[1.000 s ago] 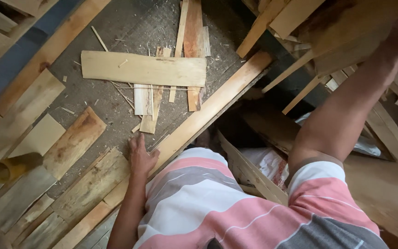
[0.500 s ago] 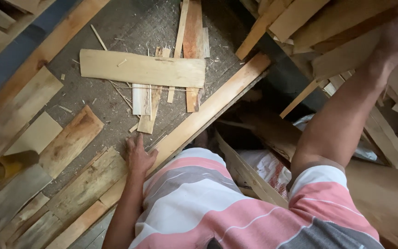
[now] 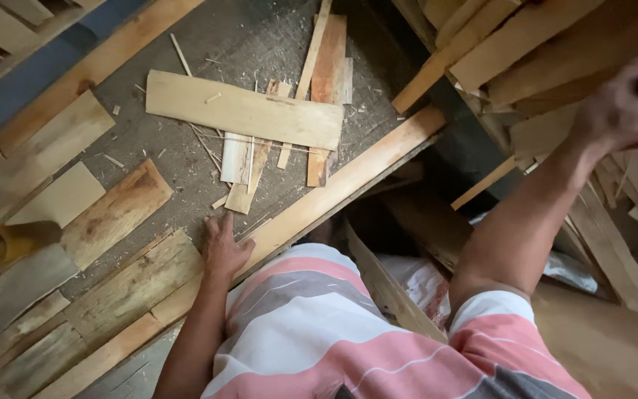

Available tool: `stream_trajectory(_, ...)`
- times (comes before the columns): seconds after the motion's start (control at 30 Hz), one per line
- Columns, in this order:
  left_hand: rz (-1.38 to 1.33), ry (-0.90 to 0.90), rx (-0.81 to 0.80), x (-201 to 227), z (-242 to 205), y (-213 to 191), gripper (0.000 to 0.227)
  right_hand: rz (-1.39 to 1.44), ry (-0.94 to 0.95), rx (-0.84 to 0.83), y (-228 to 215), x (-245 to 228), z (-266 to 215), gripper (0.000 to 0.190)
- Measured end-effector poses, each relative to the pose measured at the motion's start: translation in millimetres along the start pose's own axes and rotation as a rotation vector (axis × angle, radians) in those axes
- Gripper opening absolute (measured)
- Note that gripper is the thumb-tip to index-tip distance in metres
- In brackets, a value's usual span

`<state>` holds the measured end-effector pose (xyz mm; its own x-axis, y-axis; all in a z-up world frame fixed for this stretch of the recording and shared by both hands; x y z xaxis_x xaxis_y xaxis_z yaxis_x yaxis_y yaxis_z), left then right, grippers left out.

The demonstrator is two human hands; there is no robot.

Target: The recorder is using a utility knife to scrape and trim edges of wood planks in a workshop environment.

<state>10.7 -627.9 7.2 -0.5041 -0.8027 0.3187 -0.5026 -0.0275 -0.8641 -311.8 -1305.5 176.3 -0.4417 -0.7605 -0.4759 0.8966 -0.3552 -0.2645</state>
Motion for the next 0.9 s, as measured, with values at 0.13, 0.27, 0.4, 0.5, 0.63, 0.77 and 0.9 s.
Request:
stream_trajectory(0.13,0.039,0.009,0.015,-1.3,-0.7,4.6,0.096,0.049,0.179,-0.168,32.3,2.7,-8.5,0.014)
stream_trajectory(0.27,0.005,-0.048,0.046,1.5,-4.6,-2.8,0.097,0.052,0.081,-0.197,44.8,-51.9,-15.9,0.014)
stream_trajectory(0.4,-0.074,-0.032,0.059,1.6,-3.7,-5.5,0.098,0.188,0.326,-0.474,80.8,-104.1,-45.4,0.007)
stream_trajectory(0.5,-0.037,-0.061,0.012,0.8,-5.5,-6.4,0.098,0.762,0.983,-0.571,130.7,-113.6,-124.4,0.012)
stream_trajectory(0.63,-0.105,-0.04,0.033,-10.9,-4.6,5.9,0.101,0.166,0.543,-1.138,137.2,-242.0,-194.7,0.014)
stream_trajectory(0.77,-0.093,-0.035,0.028,-10.9,-4.5,1.5,0.099,0.596,0.785,-1.418,155.1,-273.0,-354.6,0.017)
stream_trajectory(0.9,-0.241,-0.02,-0.034,-24.4,-0.5,13.6,0.104,0.333,0.502,-1.631,126.0,-368.6,-374.3,0.013)
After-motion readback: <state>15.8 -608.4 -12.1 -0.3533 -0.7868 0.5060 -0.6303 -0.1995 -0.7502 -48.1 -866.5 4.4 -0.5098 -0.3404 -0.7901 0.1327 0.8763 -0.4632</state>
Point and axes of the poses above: each hand's wrist, its own z-axis towards the middle knuckle, its own y-axis out of the palm, x = y × z, the point moved 8 cm from there along z, towards the middle knuckle, and after that the axes turned 12 degrees about y, right-handed, at the moved point
